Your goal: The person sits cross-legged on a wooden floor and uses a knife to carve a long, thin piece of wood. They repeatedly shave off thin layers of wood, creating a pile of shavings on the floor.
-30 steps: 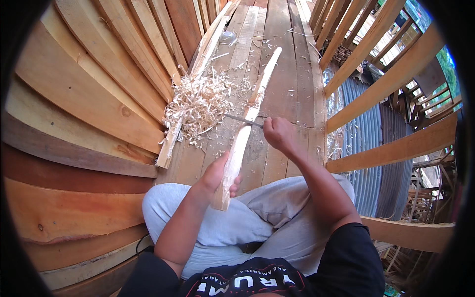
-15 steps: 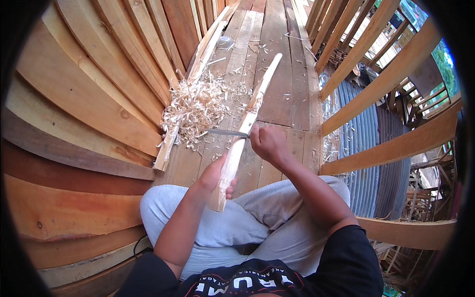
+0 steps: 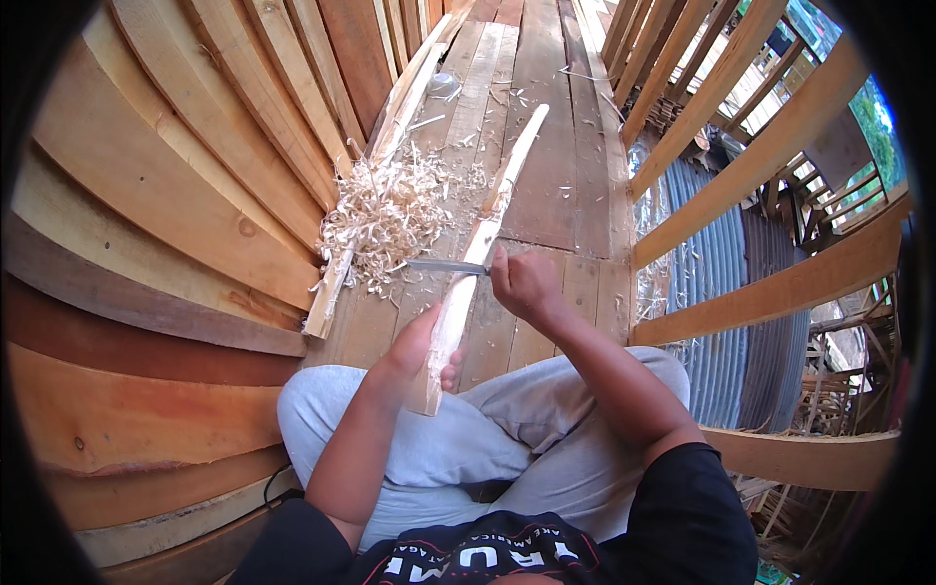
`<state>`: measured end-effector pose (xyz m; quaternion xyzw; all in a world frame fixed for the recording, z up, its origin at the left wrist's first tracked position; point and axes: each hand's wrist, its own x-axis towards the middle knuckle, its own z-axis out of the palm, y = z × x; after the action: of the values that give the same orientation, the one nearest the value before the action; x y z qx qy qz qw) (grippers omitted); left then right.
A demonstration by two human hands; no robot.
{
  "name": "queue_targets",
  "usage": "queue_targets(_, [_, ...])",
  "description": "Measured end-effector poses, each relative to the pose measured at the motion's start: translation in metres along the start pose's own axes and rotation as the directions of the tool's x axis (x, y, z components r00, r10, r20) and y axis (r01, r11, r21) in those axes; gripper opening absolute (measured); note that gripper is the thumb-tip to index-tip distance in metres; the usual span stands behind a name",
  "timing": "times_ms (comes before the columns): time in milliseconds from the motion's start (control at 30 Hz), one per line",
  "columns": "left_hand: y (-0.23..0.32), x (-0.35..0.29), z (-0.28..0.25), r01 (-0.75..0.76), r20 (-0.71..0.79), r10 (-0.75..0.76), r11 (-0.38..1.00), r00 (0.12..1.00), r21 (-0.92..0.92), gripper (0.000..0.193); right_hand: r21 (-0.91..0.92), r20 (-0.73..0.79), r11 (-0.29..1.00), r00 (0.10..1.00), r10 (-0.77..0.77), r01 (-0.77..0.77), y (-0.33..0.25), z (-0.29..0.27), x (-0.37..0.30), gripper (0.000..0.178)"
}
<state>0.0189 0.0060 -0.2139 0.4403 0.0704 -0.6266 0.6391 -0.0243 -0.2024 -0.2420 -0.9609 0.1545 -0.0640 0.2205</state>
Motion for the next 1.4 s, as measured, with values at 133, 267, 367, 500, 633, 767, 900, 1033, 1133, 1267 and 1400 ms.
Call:
queue_targets(133, [-0.001,0.001,0.001,-0.003,-0.047,0.005,1.0,0.999,0.026,0.055,0.04,-0.216,0.978,0.954,0.21,-0.206,0.027,0.008,0.028,0.054])
queue_targets(267, [-0.005,-0.005,-0.002,0.009,-0.015,-0.009,1.0,1.0,-0.003,0.054,0.028,-0.033,1.0,0.999,-0.012,0.013,0.018,0.008,0.012,0.056])
queue_targets(367, [-0.007,0.001,-0.001,0.003,-0.056,-0.004,1.0,0.998,-0.022,0.053,0.125,-0.261,0.982,0.951,0.167,-0.139,0.037,0.024,0.028,0.057])
queue_targets(500, [-0.003,-0.004,0.003,0.0,-0.019,0.0,1.0,1.0,-0.017,0.053,0.125,-0.228,0.983,0.96,0.162,-0.136,0.034,0.017,0.025,0.057])
queue_targets(633, [-0.002,-0.006,0.005,0.003,-0.084,-0.003,1.0,0.996,0.003,0.053,0.16,-0.227,0.982,0.964,0.137,-0.102,0.029,0.024,0.028,0.057])
queue_targets(767, [-0.004,-0.006,0.009,0.002,0.027,-0.003,1.0,1.0,0.021,0.052,0.095,-0.316,0.993,0.944,0.092,-0.065,0.049,0.022,0.028,0.056])
queue_targets(900, [-0.003,-0.005,0.0,0.007,-0.001,-0.007,0.999,1.0,-0.046,0.051,0.156,-0.249,0.988,0.967,0.045,-0.006,0.017,0.021,0.018,0.055])
queue_targets(1033, [-0.005,-0.004,0.01,-0.002,0.003,0.002,1.0,1.0,-0.012,0.05,0.078,-0.347,0.997,0.938,0.008,0.02,0.057,0.026,0.031,0.054])
queue_targets(1133, [-0.001,-0.008,0.01,-0.005,-0.02,0.005,1.0,1.0,-0.011,0.05,0.077,-0.348,0.997,0.937,0.032,-0.005,0.046,0.025,0.029,0.054])
queue_targets(1267, [-0.006,-0.006,0.009,0.028,-0.017,-0.028,1.0,0.999,-0.011,0.052,0.0,-0.366,0.995,0.926,-0.096,0.104,0.05,0.023,0.022,0.054])
queue_targets(1400, [-0.001,-0.005,0.004,0.024,0.023,-0.022,0.996,1.0,-0.085,0.051,0.058,-0.439,0.997,0.895,0.079,-0.06,0.035,0.032,0.021,0.052])
